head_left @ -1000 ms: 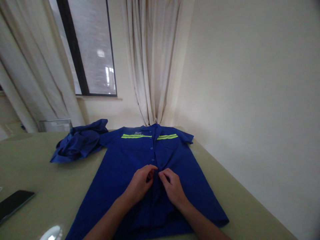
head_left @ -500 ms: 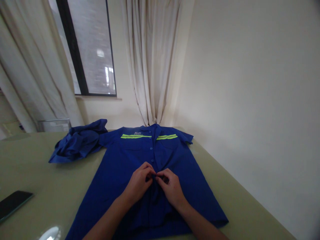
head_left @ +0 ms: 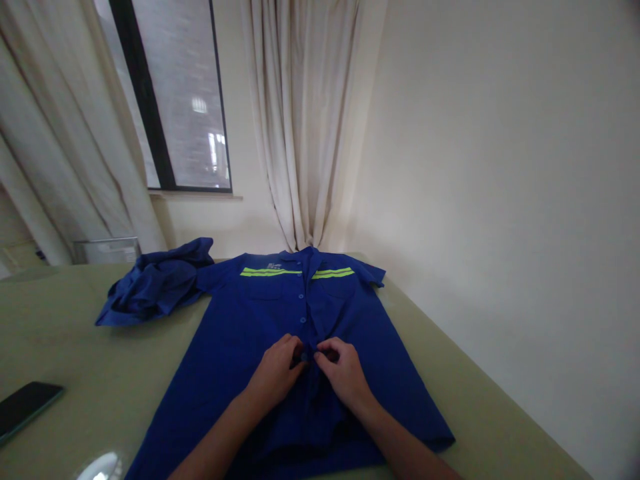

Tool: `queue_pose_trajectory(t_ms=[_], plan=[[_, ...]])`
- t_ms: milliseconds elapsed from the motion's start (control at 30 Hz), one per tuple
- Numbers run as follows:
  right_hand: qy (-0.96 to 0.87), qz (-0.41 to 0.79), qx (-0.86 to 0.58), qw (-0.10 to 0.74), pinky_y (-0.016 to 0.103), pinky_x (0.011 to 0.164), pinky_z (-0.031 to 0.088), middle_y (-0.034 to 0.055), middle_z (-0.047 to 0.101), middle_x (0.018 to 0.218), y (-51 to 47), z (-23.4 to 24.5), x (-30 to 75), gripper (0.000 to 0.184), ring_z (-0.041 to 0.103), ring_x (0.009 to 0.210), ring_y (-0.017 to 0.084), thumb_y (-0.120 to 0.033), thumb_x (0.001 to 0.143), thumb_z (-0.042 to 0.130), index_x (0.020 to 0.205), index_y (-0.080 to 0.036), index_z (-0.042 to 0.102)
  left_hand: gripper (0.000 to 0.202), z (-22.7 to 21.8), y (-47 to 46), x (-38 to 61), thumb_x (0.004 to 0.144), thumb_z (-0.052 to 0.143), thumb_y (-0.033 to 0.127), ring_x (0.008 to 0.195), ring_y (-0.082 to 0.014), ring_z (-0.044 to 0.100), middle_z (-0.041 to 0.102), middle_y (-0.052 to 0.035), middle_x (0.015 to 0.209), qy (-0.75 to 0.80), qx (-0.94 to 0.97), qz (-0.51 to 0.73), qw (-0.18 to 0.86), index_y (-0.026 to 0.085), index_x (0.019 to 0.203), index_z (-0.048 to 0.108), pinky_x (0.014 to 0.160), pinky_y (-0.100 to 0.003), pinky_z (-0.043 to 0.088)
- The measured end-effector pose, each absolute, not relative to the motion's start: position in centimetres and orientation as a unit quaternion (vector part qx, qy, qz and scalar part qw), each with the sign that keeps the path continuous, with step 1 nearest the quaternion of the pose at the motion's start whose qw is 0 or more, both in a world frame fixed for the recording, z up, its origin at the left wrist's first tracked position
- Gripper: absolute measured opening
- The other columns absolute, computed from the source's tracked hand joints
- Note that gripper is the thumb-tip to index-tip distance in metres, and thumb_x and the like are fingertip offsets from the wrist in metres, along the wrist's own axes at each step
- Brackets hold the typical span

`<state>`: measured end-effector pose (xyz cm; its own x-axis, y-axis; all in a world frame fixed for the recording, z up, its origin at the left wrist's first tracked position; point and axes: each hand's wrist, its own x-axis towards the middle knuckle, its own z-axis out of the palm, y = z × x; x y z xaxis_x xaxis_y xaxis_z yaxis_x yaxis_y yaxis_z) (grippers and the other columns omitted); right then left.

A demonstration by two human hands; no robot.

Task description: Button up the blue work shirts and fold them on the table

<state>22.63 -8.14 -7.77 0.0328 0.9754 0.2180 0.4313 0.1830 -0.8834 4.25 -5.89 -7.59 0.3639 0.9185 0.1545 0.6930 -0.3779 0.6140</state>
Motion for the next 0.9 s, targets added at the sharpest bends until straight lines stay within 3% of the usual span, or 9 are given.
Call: queue_pose_trajectory(t_ms=[200,333,500,667,900], plan=[[-0.644,0.277,-0.550,0.454,0.028,0.068,0.045,0.0031,0.069,0.077,-8.4,-7.6,22.6,0.019,0.063,0.072,0.018,-0.032,0.088,0.066,0.080,-0.019,0.076,0.017,-6.6,-6.1,4.1,0.086,0.057,0.010,0.081,-0.0167,0.063,0.068,0.0001,0.088,0.488,0.808,0.254,0.211,0.023,0.091,0.067,0.074,-0.028,0.043],[-0.679,0.265,-0.509,0.458,0.028,0.070,0.045,0.0035,0.067,0.080,-8.4,-7.6,22.6,0.027,0.063,0.075,0.018,-0.034,0.095,0.058,0.080,-0.019,0.076,0.021,-6.2,-6.3,4.0,0.090,0.054,0.012,0.092,-0.0196,0.064,0.071,-0.0019,0.094,0.452,0.824,0.287,0.183,0.024,0.093,0.070,0.084,-0.031,0.047],[-0.669,0.272,-0.503,0.475,0.028,0.069,0.047,0.0031,0.068,0.082,-8.4,-7.6,22.6,0.016,0.062,0.073,0.018,-0.032,0.090,0.066,0.087,-0.020,0.076,0.022,-6.3,-6.1,3.7,0.096,0.051,0.018,0.093,-0.0195,0.066,0.073,-0.0022,0.097,0.409,0.825,0.326,0.215,0.025,0.096,0.072,0.086,-0.031,0.050],[-0.671,0.278,-0.488,0.484,0.028,0.067,0.047,0.0023,0.067,0.081,-8.2,-7.8,22.5,0.014,0.060,0.071,0.017,-0.032,0.088,0.069,0.090,-0.021,0.077,0.031,-6.3,-5.9,3.5,0.095,0.052,0.014,0.098,-0.0183,0.068,0.074,-0.0009,0.105,0.388,0.822,0.344,0.235,0.029,0.116,0.070,0.089,-0.029,0.051],[-0.693,0.260,-0.485,0.466,0.027,0.065,0.044,0.0013,0.064,0.081,-8.2,-7.5,22.7,0.008,0.059,0.070,0.016,-0.027,0.088,0.071,0.089,-0.022,0.078,0.023,-7.0,-5.9,3.5,0.096,0.052,0.017,0.093,-0.0184,0.070,0.075,-0.0014,0.100,0.406,0.819,0.349,0.209,0.026,0.101,0.073,0.087,-0.030,0.052]])
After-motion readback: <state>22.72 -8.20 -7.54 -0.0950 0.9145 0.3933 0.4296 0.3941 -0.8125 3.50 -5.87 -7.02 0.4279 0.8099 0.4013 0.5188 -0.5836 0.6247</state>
